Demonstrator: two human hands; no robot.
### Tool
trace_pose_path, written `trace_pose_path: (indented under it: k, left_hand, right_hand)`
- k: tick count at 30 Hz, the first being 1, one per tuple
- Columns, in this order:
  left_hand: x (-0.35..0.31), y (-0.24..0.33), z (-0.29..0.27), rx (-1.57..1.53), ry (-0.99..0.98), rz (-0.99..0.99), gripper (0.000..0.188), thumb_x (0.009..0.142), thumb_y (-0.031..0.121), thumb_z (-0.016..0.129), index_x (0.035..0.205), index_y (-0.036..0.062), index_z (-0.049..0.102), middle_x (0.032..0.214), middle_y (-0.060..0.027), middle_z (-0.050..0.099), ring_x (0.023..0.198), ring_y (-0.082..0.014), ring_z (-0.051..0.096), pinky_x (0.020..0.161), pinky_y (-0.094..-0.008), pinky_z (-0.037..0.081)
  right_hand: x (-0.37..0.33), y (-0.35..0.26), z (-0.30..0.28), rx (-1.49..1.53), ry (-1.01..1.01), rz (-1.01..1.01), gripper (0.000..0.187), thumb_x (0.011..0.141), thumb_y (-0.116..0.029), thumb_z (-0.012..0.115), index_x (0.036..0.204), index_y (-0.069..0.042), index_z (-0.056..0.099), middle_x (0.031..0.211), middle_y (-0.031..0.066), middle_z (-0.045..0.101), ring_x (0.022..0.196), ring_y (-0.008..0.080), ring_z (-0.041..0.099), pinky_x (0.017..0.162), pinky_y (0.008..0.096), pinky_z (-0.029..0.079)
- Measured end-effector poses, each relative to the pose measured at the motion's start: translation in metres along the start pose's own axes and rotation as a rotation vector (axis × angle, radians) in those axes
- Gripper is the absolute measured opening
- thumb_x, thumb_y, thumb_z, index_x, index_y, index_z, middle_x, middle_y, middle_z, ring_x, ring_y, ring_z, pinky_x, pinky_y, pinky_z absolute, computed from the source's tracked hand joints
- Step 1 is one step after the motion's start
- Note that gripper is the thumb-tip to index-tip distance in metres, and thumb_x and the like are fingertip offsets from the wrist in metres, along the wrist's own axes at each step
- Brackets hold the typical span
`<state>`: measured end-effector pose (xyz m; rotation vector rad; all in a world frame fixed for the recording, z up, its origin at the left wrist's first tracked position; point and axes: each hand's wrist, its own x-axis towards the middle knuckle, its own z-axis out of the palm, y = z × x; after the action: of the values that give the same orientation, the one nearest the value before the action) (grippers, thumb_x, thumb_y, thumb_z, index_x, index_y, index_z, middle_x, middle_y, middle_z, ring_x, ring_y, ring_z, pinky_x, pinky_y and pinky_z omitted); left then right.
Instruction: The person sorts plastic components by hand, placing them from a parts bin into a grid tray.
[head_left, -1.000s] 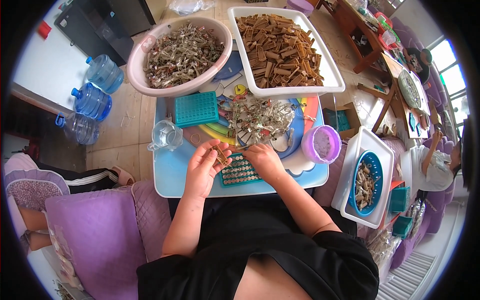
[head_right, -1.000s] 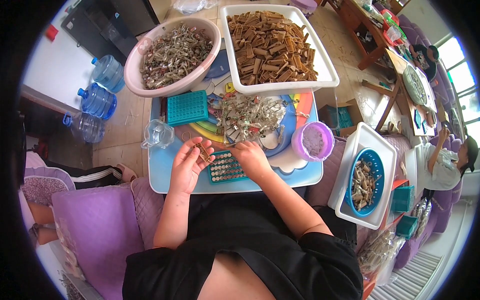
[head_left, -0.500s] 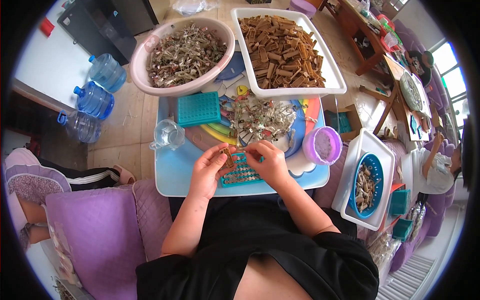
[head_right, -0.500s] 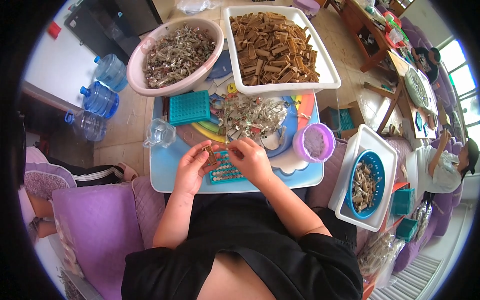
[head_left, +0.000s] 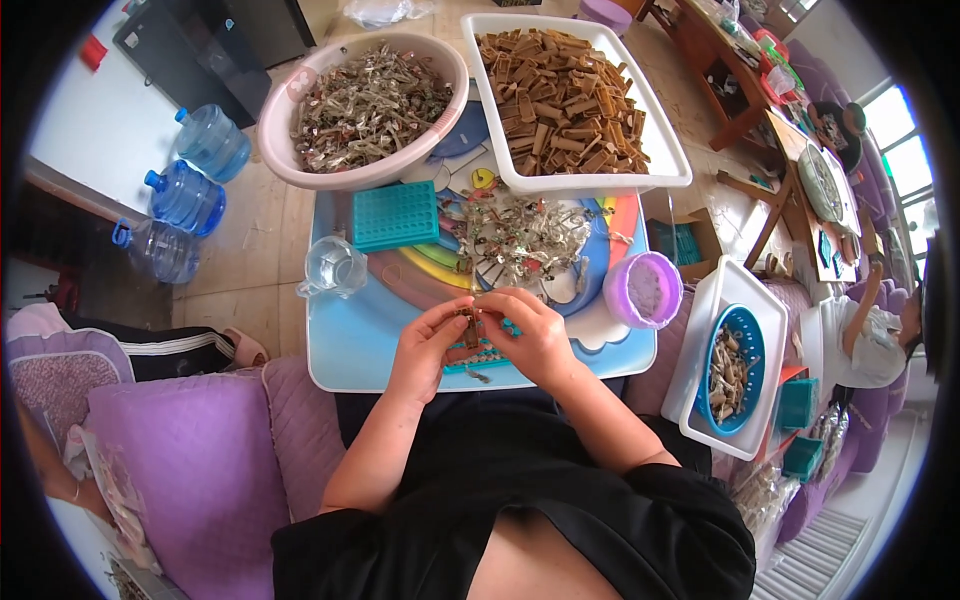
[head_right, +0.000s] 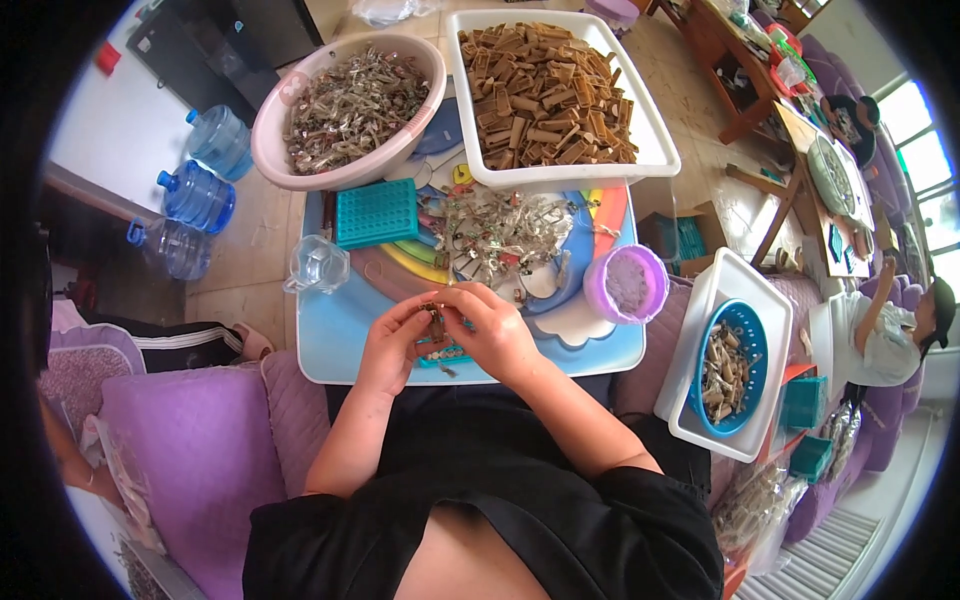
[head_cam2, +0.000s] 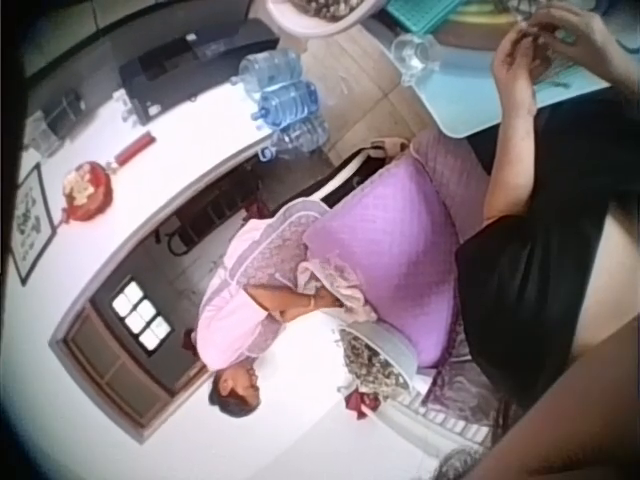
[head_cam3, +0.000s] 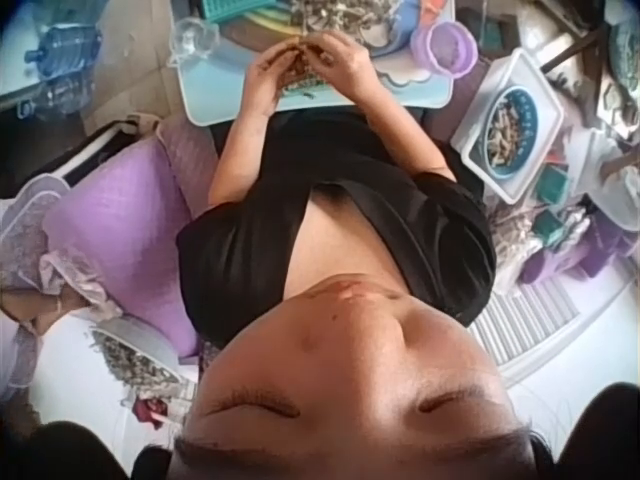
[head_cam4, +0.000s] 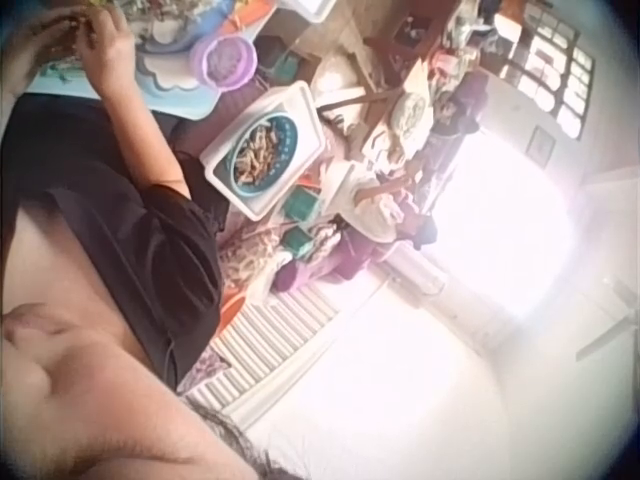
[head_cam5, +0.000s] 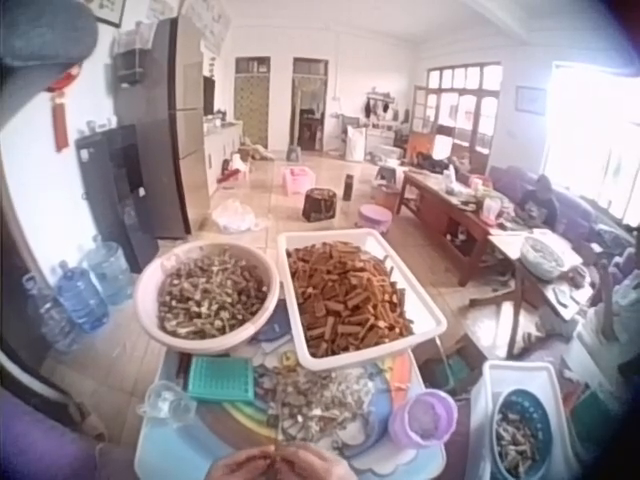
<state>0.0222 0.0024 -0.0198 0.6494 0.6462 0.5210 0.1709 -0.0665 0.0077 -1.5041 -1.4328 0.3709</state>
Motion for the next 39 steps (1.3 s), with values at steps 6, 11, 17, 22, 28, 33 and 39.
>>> trace_pose_path:
  k: [6,11,17,22,28,33,39]
  left_hand:
    - [0.0,-0.004,0.0,0.111,0.012,0.018,0.028,0.091,0.009,0.051,0.117,-0.0007,0.054,0.102,-0.0083,0.062,0.091,-0.0174,0.062,0.078,-0.0376,0.055]
    - [0.002,-0.001,-0.009,0.071,0.07,0.004,0.027,0.089,0.01,0.047,0.113,-0.0012,0.053,0.096,-0.0092,0.062,0.082,-0.0162,0.062,0.071,-0.0344,0.056]
    - [0.002,0.004,-0.021,-0.014,0.045,0.027,0.026,0.089,0.012,0.044,0.111,0.0003,0.052,0.093,-0.0081,0.06,0.074,-0.0139,0.06,0.063,-0.0292,0.053]
    - [0.002,0.004,-0.021,-0.055,0.024,0.029,0.024,0.089,0.011,0.042,0.109,0.0009,0.051,0.091,-0.0063,0.058,0.074,-0.0126,0.058,0.061,-0.0271,0.051]
    - [0.001,0.004,-0.021,-0.056,0.01,0.018,0.023,0.09,0.011,0.041,0.109,0.0013,0.05,0.091,-0.0051,0.057,0.074,-0.012,0.057,0.062,-0.0265,0.05]
    - [0.001,-0.001,-0.024,-0.066,-0.012,0.023,0.023,0.09,0.011,0.041,0.109,0.0013,0.049,0.089,-0.0047,0.056,0.073,-0.0121,0.057,0.062,-0.0267,0.05]
    - [0.001,-0.003,-0.011,-0.038,-0.006,-0.011,0.025,0.09,0.011,0.042,0.111,0.0003,0.049,0.091,-0.0067,0.056,0.077,-0.0151,0.057,0.066,-0.0299,0.052]
  right_hand:
    - [0.001,0.004,0.004,-0.092,-0.042,-0.177,0.025,0.075,0.001,0.063,0.1,-0.004,0.062,0.091,0.0128,0.063,0.08,0.0285,0.063,0.07,0.0357,0.051]
    - [0.002,0.014,-0.004,-0.021,-0.058,-0.052,0.024,0.076,-0.001,0.062,0.1,-0.004,0.062,0.09,0.0117,0.063,0.083,0.0296,0.061,0.073,0.036,0.049]
    - [-0.007,0.068,-0.02,-0.377,-0.107,0.084,0.021,0.075,-0.007,0.064,0.096,-0.01,0.066,0.097,0.0086,0.058,0.092,0.028,0.055,0.08,0.0382,0.046]
    - [-0.005,0.088,-0.021,-0.511,-0.204,0.064,0.019,0.075,-0.01,0.065,0.093,-0.013,0.068,0.096,0.0062,0.055,0.093,0.0261,0.053,0.082,0.0376,0.044]
    - [-0.001,0.097,-0.018,-0.548,-0.071,0.068,0.017,0.074,-0.013,0.064,0.091,-0.013,0.068,0.094,0.0051,0.054,0.089,0.0263,0.053,0.081,0.0382,0.043]
    - [-0.012,0.068,-0.011,-0.513,-0.132,0.078,0.015,0.076,-0.015,0.063,0.09,-0.011,0.067,0.086,0.0037,0.057,0.085,0.0245,0.055,0.074,0.0378,0.045]
    - [-0.012,0.07,0.012,-0.411,-0.203,-0.031,0.017,0.074,-0.014,0.065,0.091,-0.012,0.068,0.087,0.0031,0.061,0.082,0.0239,0.058,0.073,0.0363,0.046]
